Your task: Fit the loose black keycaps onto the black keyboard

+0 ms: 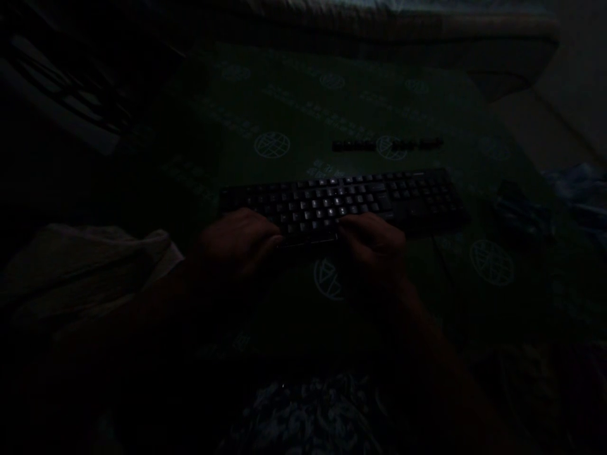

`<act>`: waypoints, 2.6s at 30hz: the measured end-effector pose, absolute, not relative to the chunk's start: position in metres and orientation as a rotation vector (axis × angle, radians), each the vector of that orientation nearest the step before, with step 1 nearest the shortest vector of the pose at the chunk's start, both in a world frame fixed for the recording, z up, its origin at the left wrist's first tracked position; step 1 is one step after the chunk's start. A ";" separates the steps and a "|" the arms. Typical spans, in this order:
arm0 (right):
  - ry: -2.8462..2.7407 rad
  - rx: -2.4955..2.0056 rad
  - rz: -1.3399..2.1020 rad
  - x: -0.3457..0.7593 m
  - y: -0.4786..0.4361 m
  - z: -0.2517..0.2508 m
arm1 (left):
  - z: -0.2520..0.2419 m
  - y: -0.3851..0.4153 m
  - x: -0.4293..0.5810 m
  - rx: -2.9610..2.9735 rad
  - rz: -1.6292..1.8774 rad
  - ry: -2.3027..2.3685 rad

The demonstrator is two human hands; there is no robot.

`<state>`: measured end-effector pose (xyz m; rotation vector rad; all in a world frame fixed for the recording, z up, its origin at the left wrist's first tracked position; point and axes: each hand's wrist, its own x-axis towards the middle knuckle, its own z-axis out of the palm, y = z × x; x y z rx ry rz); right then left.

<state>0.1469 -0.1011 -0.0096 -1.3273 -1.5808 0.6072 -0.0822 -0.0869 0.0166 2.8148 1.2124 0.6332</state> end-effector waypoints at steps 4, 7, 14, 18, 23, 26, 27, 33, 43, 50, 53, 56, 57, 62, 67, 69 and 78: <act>-1.554 -1.341 0.664 0.149 -0.101 -0.008 | 0.023 -0.091 -0.082 2.672 0.689 1.219; -1.539 -1.327 0.723 0.150 -0.102 -0.006 | 0.028 -0.093 -0.081 2.486 0.755 1.227; -1.475 -1.346 0.834 0.152 -0.102 0.002 | 0.035 -0.096 -0.081 2.098 0.802 1.297; -1.527 -1.382 0.871 0.152 -0.100 0.008 | 0.034 -0.095 -0.081 2.072 0.819 1.347; -1.491 -1.430 0.929 0.150 -0.100 0.011 | 0.031 -0.094 -0.079 2.120 0.816 1.382; -1.441 -1.445 0.929 0.149 -0.100 0.014 | 0.033 -0.095 -0.078 2.077 0.808 1.367; -1.436 -1.458 0.932 0.149 -0.100 0.016 | 0.035 -0.095 -0.078 2.037 0.814 1.356; -1.398 -1.554 1.001 0.152 -0.100 0.028 | 0.039 -0.095 -0.079 1.739 0.779 1.321; -1.107 -1.628 1.336 0.147 -0.102 0.031 | 0.047 -0.094 -0.083 1.459 0.641 1.228; -1.093 -1.601 1.427 0.146 -0.102 0.030 | 0.044 -0.093 -0.084 1.466 0.650 1.211; -1.089 -1.636 1.480 0.149 -0.101 0.034 | 0.043 -0.095 -0.085 1.516 0.736 1.161; -1.148 -1.633 1.488 0.153 -0.098 0.036 | 0.043 -0.097 -0.086 1.619 0.775 1.175; -1.180 -1.620 1.485 0.154 -0.096 0.036 | 0.042 -0.097 -0.086 1.658 0.780 1.194; -1.309 -1.548 1.519 0.159 -0.091 0.035 | 0.040 -0.098 -0.086 1.800 0.790 1.271; -1.298 -1.566 1.573 0.156 -0.086 0.037 | 0.037 -0.098 -0.085 1.875 0.809 1.271; -1.283 -1.584 1.575 0.155 -0.085 0.037 | 0.037 -0.097 -0.085 1.899 0.805 1.275; -1.277 -1.586 1.589 0.159 -0.083 0.033 | 0.035 -0.097 -0.086 1.928 0.805 1.262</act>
